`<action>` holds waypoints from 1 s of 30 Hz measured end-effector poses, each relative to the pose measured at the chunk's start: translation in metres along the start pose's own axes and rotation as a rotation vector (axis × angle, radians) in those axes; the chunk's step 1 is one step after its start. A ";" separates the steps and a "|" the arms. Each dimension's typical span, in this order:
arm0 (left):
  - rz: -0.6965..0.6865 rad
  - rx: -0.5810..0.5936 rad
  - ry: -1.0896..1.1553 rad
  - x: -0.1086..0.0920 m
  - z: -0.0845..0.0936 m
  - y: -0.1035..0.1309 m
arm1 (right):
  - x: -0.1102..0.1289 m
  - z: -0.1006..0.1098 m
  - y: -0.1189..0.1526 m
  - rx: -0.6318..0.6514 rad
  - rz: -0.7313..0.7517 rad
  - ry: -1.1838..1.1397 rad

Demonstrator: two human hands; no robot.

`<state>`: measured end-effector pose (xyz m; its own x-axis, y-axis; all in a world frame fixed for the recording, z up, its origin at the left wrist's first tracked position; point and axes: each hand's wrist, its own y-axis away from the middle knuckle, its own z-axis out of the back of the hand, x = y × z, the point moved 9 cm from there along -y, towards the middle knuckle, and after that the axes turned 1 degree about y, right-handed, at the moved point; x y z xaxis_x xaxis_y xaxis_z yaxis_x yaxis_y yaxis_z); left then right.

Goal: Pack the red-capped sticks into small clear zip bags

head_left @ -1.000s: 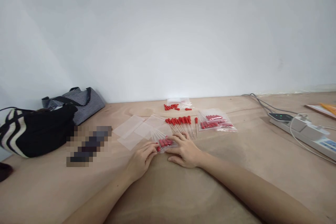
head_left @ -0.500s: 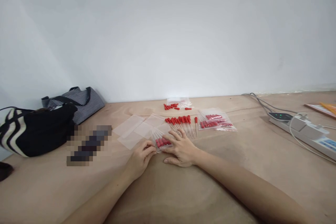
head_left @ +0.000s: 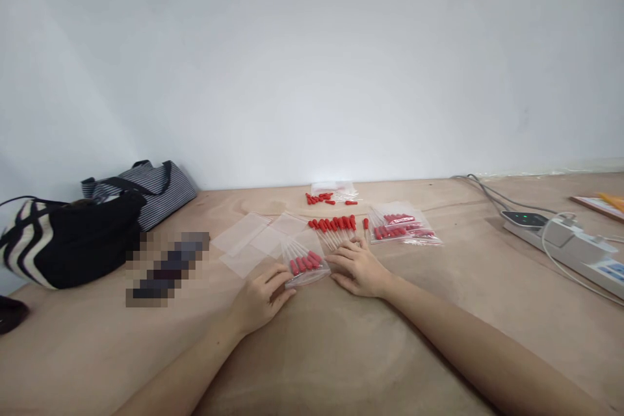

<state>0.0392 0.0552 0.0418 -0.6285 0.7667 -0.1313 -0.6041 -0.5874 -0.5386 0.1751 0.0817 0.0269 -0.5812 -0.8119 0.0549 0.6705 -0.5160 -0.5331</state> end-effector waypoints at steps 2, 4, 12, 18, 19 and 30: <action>-0.101 -0.028 -0.080 -0.006 0.000 0.001 | -0.001 0.001 0.000 -0.032 0.031 0.055; -0.178 -0.037 -0.152 -0.011 -0.002 0.002 | 0.003 0.000 -0.002 -0.064 0.087 0.104; -0.285 -0.067 -0.260 -0.013 -0.003 0.005 | 0.024 -0.006 -0.015 -0.129 0.293 0.264; -0.346 -0.102 -0.306 -0.020 0.002 0.000 | 0.027 -0.002 -0.014 -0.191 0.314 0.272; -0.346 -0.107 -0.308 -0.021 0.003 -0.002 | 0.027 -0.001 -0.014 -0.200 0.314 0.271; -0.244 -0.201 -0.230 -0.016 0.012 -0.007 | 0.019 0.008 -0.011 -0.271 0.220 0.192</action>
<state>0.0471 0.0437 0.0579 -0.5854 0.7859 0.1991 -0.6556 -0.3145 -0.6865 0.1605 0.0701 0.0402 -0.5300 -0.8160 -0.2309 0.6578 -0.2238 -0.7191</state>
